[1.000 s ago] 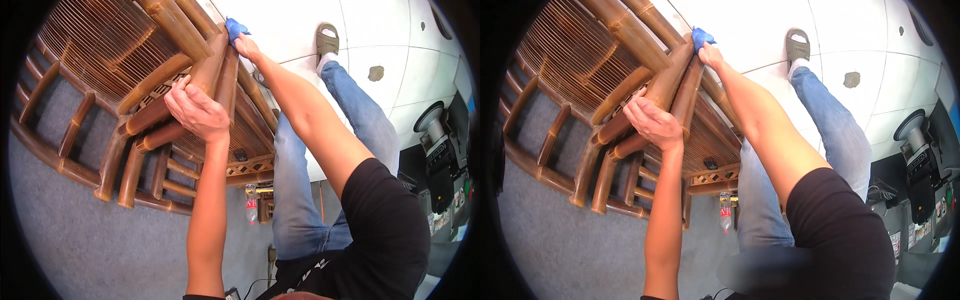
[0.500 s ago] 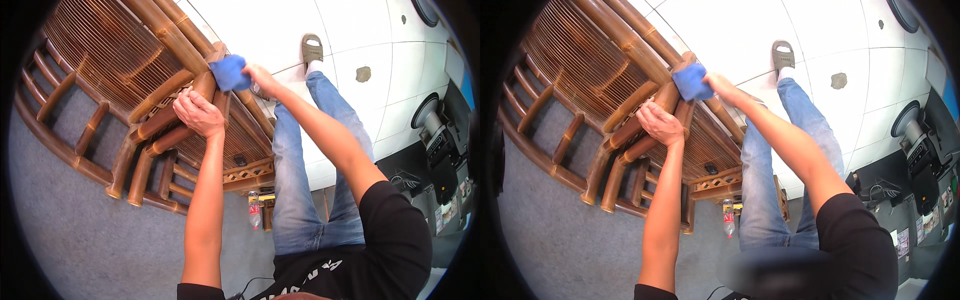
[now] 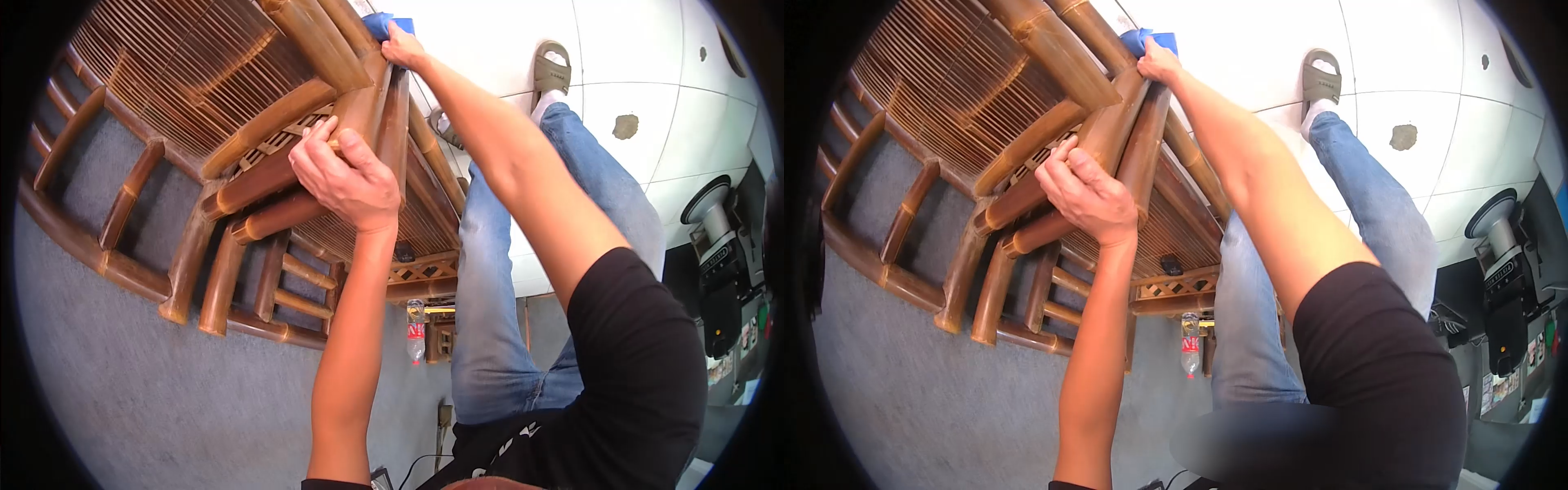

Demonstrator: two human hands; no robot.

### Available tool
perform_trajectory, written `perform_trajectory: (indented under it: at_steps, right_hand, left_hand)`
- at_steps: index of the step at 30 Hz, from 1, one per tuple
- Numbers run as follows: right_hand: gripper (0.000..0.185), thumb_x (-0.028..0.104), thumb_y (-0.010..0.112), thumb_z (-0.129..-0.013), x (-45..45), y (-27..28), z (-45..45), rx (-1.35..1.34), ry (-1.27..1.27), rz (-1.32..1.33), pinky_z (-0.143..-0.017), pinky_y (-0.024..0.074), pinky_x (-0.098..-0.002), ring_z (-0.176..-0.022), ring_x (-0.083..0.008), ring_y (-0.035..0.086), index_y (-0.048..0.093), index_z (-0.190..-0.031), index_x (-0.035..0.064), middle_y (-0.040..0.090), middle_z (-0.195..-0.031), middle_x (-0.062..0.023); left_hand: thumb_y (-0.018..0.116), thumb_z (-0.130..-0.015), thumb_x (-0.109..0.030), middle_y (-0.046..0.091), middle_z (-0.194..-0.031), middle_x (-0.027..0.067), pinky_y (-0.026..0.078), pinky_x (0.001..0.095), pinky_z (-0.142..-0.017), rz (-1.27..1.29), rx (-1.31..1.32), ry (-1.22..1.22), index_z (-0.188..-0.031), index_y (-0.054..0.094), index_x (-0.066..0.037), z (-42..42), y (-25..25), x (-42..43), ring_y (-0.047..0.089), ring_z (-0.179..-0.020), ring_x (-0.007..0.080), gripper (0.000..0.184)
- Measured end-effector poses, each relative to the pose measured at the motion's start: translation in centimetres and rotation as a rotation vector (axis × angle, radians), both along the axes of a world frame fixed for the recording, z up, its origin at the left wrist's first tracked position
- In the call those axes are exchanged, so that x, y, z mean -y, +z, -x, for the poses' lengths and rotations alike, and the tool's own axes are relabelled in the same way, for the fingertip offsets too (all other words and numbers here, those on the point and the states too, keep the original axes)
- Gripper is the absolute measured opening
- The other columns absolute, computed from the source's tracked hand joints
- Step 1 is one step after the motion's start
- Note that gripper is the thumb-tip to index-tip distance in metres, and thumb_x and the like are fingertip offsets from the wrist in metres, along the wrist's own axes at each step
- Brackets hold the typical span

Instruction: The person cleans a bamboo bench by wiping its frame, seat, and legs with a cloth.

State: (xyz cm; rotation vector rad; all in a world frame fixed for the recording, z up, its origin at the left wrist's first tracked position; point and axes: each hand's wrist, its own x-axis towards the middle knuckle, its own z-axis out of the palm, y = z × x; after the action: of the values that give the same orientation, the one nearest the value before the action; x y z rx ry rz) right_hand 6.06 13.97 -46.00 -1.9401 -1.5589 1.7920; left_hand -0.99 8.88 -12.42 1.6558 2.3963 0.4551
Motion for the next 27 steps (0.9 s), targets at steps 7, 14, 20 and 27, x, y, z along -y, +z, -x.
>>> perform_trajectory:
  at_steps: [7,14,20,27]
  right_hand:
    - [0.039,0.02,0.051,-0.089,2.1,16.5,-2.5,-0.132,-0.217,0.152,-0.094,0.0499,-0.044,-0.104,-0.0349,0.067,0.067,-0.121,0.005,0.072,-0.109,-0.0219]
    - [0.045,0.039,0.049,-0.099,-2.6,13.1,0.6,-0.461,-0.391,0.395,-0.097,0.0433,-0.0352,-0.107,-0.0199,0.058,0.069,-0.114,0.0011,0.069,-0.111,-0.0104]
    - [0.048,0.042,0.033,-0.104,-6.4,9.5,3.0,-0.249,0.302,0.325,-0.097,0.0485,-0.0451,-0.112,-0.0358,0.065,0.06,-0.125,0.0093,0.07,-0.119,-0.0212]
    - [0.055,0.047,0.036,-0.108,1.3,12.9,1.0,-0.291,-0.371,0.17,-0.098,0.0444,-0.0395,-0.105,-0.0277,0.062,0.064,-0.114,0.0006,0.069,-0.11,-0.019]
  left_hand:
    - [0.049,-0.105,-0.03,0.06,-0.104,0.0178,0.045,0.0503,-0.092,-0.01,-0.059,0.001,-0.105,0.063,-0.001,-0.2,0.5,-0.6,0.059,-0.103,0.0381,0.032]
    - [0.049,-0.105,-0.03,0.06,-0.103,0.0175,0.045,0.0505,-0.092,-0.001,-0.058,0.023,-0.104,0.063,-0.001,-0.2,0.4,-0.3,0.058,-0.102,0.0386,0.033]
    - [0.049,-0.104,-0.03,0.06,-0.102,0.017,0.045,0.0504,-0.092,0.003,-0.063,0.011,-0.104,0.063,-0.001,-0.2,0.5,-0.2,0.058,-0.102,0.0385,0.032]
    - [0.047,-0.105,-0.03,0.062,-0.102,0.0169,0.045,0.0503,-0.094,-0.022,-0.062,0.039,-0.103,0.064,-0.002,-0.2,1.1,-0.2,0.059,-0.102,0.038,0.033]
